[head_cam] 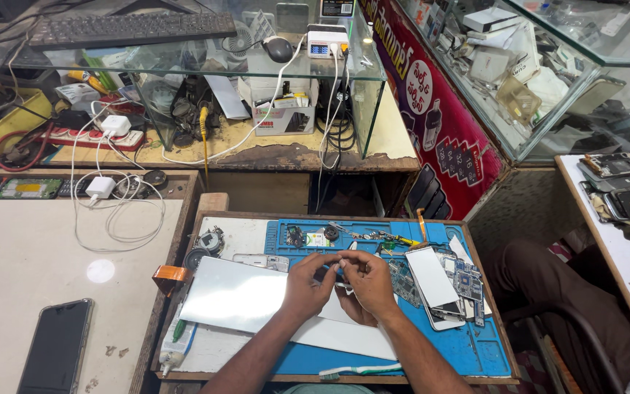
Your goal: The person handles a small electronic component, peels off an orange adhesive strip, and manipulates a white flexible ribbon cable. They then use a toothbrush to clean the surface of a white rectangular panel on the workbench.
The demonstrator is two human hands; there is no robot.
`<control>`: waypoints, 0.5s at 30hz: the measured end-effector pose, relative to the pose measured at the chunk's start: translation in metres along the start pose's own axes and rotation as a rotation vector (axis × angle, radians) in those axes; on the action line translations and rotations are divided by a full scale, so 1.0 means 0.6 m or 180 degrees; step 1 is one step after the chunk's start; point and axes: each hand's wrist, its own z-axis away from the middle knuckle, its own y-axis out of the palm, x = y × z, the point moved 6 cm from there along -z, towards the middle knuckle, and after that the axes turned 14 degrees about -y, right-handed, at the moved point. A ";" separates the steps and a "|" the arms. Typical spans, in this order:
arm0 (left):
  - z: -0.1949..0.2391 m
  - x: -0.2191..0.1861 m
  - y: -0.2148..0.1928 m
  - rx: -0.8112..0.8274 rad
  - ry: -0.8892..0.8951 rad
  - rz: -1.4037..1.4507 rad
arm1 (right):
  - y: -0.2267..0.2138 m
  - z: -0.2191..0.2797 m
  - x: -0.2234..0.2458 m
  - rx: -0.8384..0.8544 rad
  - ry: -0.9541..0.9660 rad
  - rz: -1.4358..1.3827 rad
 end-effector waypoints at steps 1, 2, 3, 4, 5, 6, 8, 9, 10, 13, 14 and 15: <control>-0.001 0.002 0.000 0.0023 -0.0103 0.0075 | 0.001 0.001 -0.001 -0.0019 0.0056 -0.0077; -0.001 0.004 0.001 0.0045 -0.0203 0.0149 | 0.001 0.002 -0.002 -0.0038 0.0109 -0.0155; -0.002 0.006 0.002 0.0067 -0.0304 0.0224 | 0.000 0.002 -0.001 -0.0050 0.0058 -0.0116; -0.002 0.008 0.002 0.0075 -0.0350 0.0277 | 0.000 0.001 -0.001 -0.0059 0.0009 -0.0077; -0.002 0.010 0.003 0.0082 -0.0395 0.0329 | 0.000 0.001 -0.002 -0.0067 -0.0041 -0.0038; -0.003 0.014 0.004 0.0089 -0.0444 0.0383 | -0.001 0.001 -0.003 -0.0062 -0.0068 -0.0011; -0.004 0.019 0.003 0.0005 -0.0377 0.0277 | -0.004 -0.001 -0.008 -0.0051 -0.0123 0.0043; -0.005 0.023 0.003 -0.0037 -0.0344 0.0224 | -0.004 -0.002 -0.011 -0.0048 -0.0118 0.0011; -0.006 0.027 0.004 -0.0038 -0.0337 0.0232 | -0.005 -0.002 -0.013 -0.0045 -0.0111 -0.0021; -0.007 0.041 0.007 0.0000 -0.0350 0.0288 | -0.005 -0.003 -0.012 -0.0023 -0.0235 -0.0039; -0.006 0.044 0.009 0.0038 -0.0382 0.0330 | -0.005 -0.002 -0.008 -0.0010 -0.0294 -0.0031; -0.004 0.045 0.012 0.0077 -0.0415 0.0372 | -0.008 0.001 -0.008 -0.0042 -0.0248 0.0025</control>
